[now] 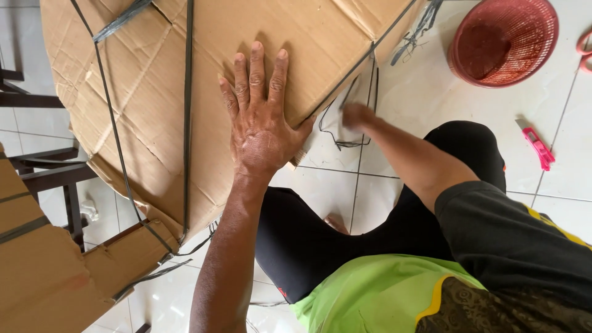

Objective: Wrapping wooden chair components with cardboard and securing them with plastic ties for protection during transport.

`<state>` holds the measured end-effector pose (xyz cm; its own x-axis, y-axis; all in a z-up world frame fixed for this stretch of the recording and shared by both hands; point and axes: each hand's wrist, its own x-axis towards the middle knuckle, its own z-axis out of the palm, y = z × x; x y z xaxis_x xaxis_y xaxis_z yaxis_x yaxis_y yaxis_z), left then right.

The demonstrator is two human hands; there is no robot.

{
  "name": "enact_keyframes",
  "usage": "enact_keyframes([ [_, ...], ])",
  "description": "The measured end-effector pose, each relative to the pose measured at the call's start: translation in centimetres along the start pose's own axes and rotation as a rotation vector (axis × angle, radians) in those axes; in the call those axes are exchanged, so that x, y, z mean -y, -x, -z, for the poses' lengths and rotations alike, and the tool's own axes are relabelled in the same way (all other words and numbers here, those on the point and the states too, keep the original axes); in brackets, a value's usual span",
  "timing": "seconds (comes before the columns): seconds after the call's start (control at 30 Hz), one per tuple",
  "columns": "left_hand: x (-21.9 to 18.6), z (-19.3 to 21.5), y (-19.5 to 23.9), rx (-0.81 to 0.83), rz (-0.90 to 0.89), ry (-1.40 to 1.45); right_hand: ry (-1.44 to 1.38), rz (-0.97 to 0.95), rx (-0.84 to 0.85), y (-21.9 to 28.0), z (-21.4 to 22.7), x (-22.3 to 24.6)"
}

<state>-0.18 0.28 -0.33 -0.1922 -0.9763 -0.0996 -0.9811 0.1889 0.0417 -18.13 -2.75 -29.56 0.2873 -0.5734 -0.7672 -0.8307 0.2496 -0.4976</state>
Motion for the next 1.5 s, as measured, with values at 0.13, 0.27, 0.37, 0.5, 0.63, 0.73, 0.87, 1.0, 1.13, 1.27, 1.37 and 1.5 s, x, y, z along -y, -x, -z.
enact_keyframes([
  [0.13,0.1,-0.3,-0.1,0.018,0.010,0.004,0.372,0.126,0.244,0.7,-4.5,0.6],
  [0.27,0.4,-0.3,0.1,0.004,-0.007,-0.023,0.484,0.234,0.367,6.6,-5.0,3.4],
  [0.37,0.2,-0.1,0.2,0.011,-0.018,-0.030,0.365,0.327,0.328,11.9,-2.4,5.3],
  [0.5,0.1,0.2,0.1,0.036,-0.015,-0.037,-0.095,0.492,0.195,18.9,2.0,6.2],
  [0.63,0.5,-0.2,0.6,-0.037,-0.072,0.020,-0.318,0.527,0.118,26.6,6.6,6.9],
  [0.73,0.9,0.0,0.8,-0.173,-0.196,0.091,-0.469,0.757,-0.109,28.4,8.0,5.6],
  [0.87,0.3,0.8,1.2,-0.167,-0.192,0.432,-0.800,0.939,-0.329,28.9,9.2,4.2],
  [1.0,-4.4,1.7,3.5,-0.155,-0.339,1.117,-0.795,0.972,-0.402,30.8,10.1,5.0],
  [1.13,-10.0,1.3,3.7,-0.025,-0.388,1.473,-0.712,1.007,-0.466,31.7,12.3,4.5],
  [1.27,-9.6,3.8,3.1,0.052,-0.276,1.712,-0.409,0.956,-0.724,34.0,16.8,4.1],
  [1.37,-6.1,3.6,2.4,-0.030,-0.252,1.660,-0.401,0.896,-0.839,34.0,19.5,1.9],
  [1.5,-3.9,6.1,2.5,-0.134,-0.135,1.453,-0.383,0.990,-0.927,33.4,22.1,-0.8],
])
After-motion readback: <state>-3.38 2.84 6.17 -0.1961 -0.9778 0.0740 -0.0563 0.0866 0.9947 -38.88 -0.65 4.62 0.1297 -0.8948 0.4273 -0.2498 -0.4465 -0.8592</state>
